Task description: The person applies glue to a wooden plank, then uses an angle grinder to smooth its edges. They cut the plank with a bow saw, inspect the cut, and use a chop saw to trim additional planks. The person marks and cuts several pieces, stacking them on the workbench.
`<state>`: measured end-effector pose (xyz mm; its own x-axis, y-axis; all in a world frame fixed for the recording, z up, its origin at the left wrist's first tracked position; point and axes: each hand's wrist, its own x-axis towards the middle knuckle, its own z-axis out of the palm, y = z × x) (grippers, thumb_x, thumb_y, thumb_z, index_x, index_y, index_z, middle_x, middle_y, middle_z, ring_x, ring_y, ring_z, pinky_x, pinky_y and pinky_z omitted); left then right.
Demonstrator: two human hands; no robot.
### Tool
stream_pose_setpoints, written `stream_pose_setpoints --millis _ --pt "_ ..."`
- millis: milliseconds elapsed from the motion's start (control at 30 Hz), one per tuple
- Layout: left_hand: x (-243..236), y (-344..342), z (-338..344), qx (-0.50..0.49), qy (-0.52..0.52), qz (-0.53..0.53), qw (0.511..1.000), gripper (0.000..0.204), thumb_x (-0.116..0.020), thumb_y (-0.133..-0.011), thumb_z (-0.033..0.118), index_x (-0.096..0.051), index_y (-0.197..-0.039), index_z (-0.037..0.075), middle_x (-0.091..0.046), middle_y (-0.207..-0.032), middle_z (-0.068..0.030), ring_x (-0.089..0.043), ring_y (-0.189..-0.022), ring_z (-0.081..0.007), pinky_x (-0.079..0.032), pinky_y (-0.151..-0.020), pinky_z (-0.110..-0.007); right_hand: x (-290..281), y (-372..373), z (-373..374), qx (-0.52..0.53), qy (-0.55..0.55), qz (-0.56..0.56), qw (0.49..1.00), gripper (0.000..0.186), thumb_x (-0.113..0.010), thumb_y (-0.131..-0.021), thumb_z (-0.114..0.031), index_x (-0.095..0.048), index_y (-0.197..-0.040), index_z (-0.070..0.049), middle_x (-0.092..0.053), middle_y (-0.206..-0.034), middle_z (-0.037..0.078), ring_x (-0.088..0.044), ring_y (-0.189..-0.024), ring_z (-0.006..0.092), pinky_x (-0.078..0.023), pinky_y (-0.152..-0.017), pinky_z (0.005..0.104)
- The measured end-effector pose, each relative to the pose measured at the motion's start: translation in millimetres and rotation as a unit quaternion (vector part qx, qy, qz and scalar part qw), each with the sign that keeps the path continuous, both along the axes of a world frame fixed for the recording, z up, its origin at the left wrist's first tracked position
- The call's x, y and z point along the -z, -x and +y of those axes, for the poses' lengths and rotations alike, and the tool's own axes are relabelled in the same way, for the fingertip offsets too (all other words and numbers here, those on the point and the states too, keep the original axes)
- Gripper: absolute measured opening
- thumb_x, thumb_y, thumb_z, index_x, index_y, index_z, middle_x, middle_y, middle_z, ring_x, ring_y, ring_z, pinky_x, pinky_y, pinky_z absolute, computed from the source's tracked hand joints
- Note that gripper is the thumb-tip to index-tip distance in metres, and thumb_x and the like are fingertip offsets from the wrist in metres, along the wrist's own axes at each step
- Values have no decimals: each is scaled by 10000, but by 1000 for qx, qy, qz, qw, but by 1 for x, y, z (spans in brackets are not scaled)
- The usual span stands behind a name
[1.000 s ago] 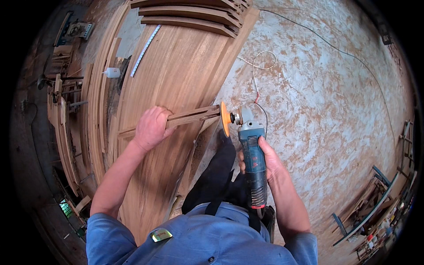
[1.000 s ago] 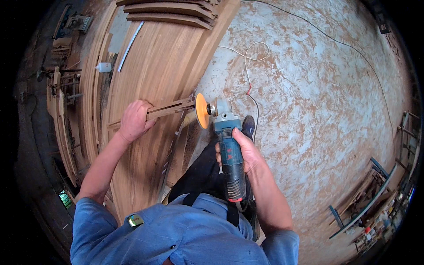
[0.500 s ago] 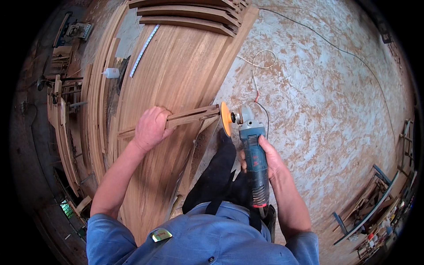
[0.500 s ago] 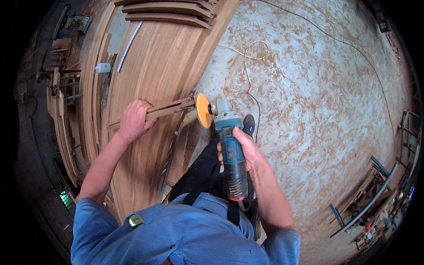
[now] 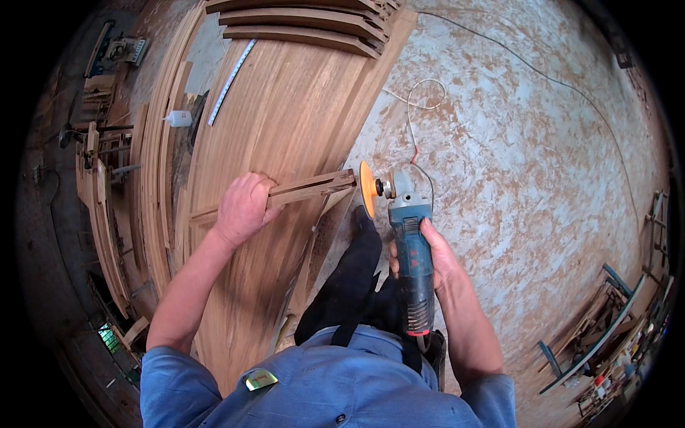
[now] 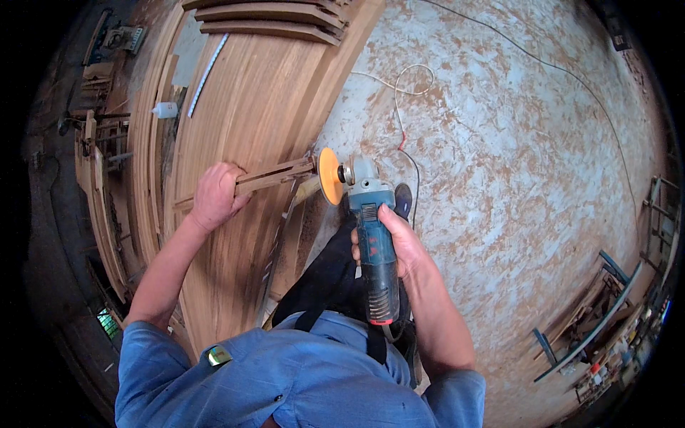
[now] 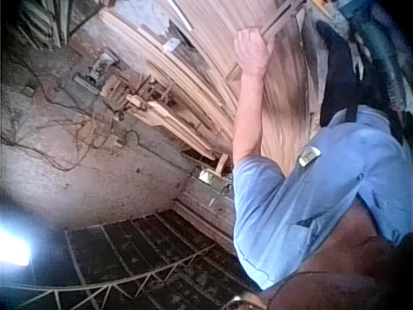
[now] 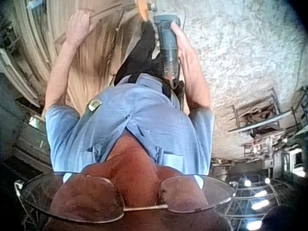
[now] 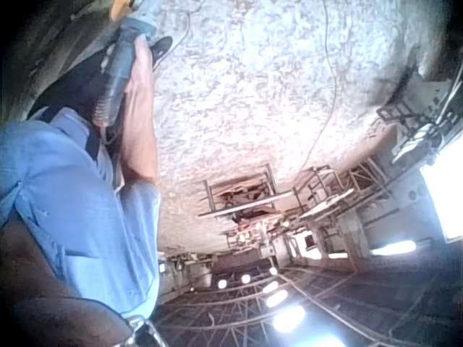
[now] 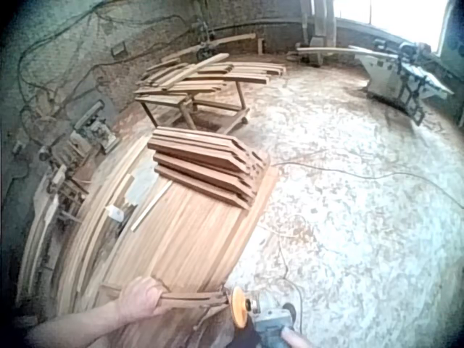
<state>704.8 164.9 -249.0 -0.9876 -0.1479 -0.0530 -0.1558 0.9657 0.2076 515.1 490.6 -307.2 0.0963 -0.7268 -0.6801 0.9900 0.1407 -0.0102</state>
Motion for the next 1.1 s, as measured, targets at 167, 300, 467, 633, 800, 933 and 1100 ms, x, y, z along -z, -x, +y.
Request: stream_pose_setpoints --millis 167,300,467,633,800,933,1100 --pt "0 1 1 1 2 3 1000 434 -780 -693 159 -549 -1042 47 -615 -994 -128 -602 -928 -338 -488 -799 -442 1 -3 -4 0 32 -9 999 607 -618 -908 -572 -539 -1209 -51 -677 -891 181 -690 -693 305 -591 -596 429" --pt "-3 4 1 8 14 17 1000 385 -788 -697 196 -577 -987 54 -616 -942 -100 -610 -888 -302 -487 -761 -415 9 -1 1 -18 -12 6 1000 617 -620 -898 -587 -547 -1197 -53 -677 -888 175 -690 -691 303 -591 -594 427" --pt "-2 4 2 4 10 21 1000 391 -792 -696 196 -576 -989 54 -618 -944 -101 -606 -886 -307 -481 -757 -415 -3 0 -1 -8 11 16 1000 619 -645 -882 -587 -551 -1179 -52 -676 -878 173 -689 -681 302 -590 -590 424" --pt "-4 6 2 5 11 15 1000 395 -792 -695 189 -571 -992 53 -619 -944 -101 -605 -889 -307 -481 -760 -417 5 -1 0 -14 3 6 1000 610 -642 -884 -582 -548 -1175 -54 -676 -874 171 -687 -671 302 -588 -585 422" --pt "-3 4 2 7 15 19 1000 393 -789 -700 193 -567 -992 53 -620 -938 -99 -607 -885 -305 -483 -760 -417 -3 0 -1 -18 1 20 1000 623 -653 -875 -588 -545 -1181 -57 -678 -874 169 -688 -672 297 -588 -581 420" --pt "-4 6 3 6 19 25 1000 385 -793 -693 193 -573 -979 56 -621 -938 -97 -610 -895 -299 -486 -767 -412 0 0 -3 -16 7 17 1000 603 -642 -891 -571 -546 -1180 -51 -679 -867 164 -689 -671 291 -589 -588 416" --pt "-3 3 5 -12 24 6 1000 371 -798 -689 193 -594 -971 65 -624 -956 -96 -615 -911 -292 -489 -777 -409 1 4 12 -6 -63 52 997 588 -630 -908 -562 -549 -1191 -53 -682 -881 168 -693 -680 287 -590 -601 418"
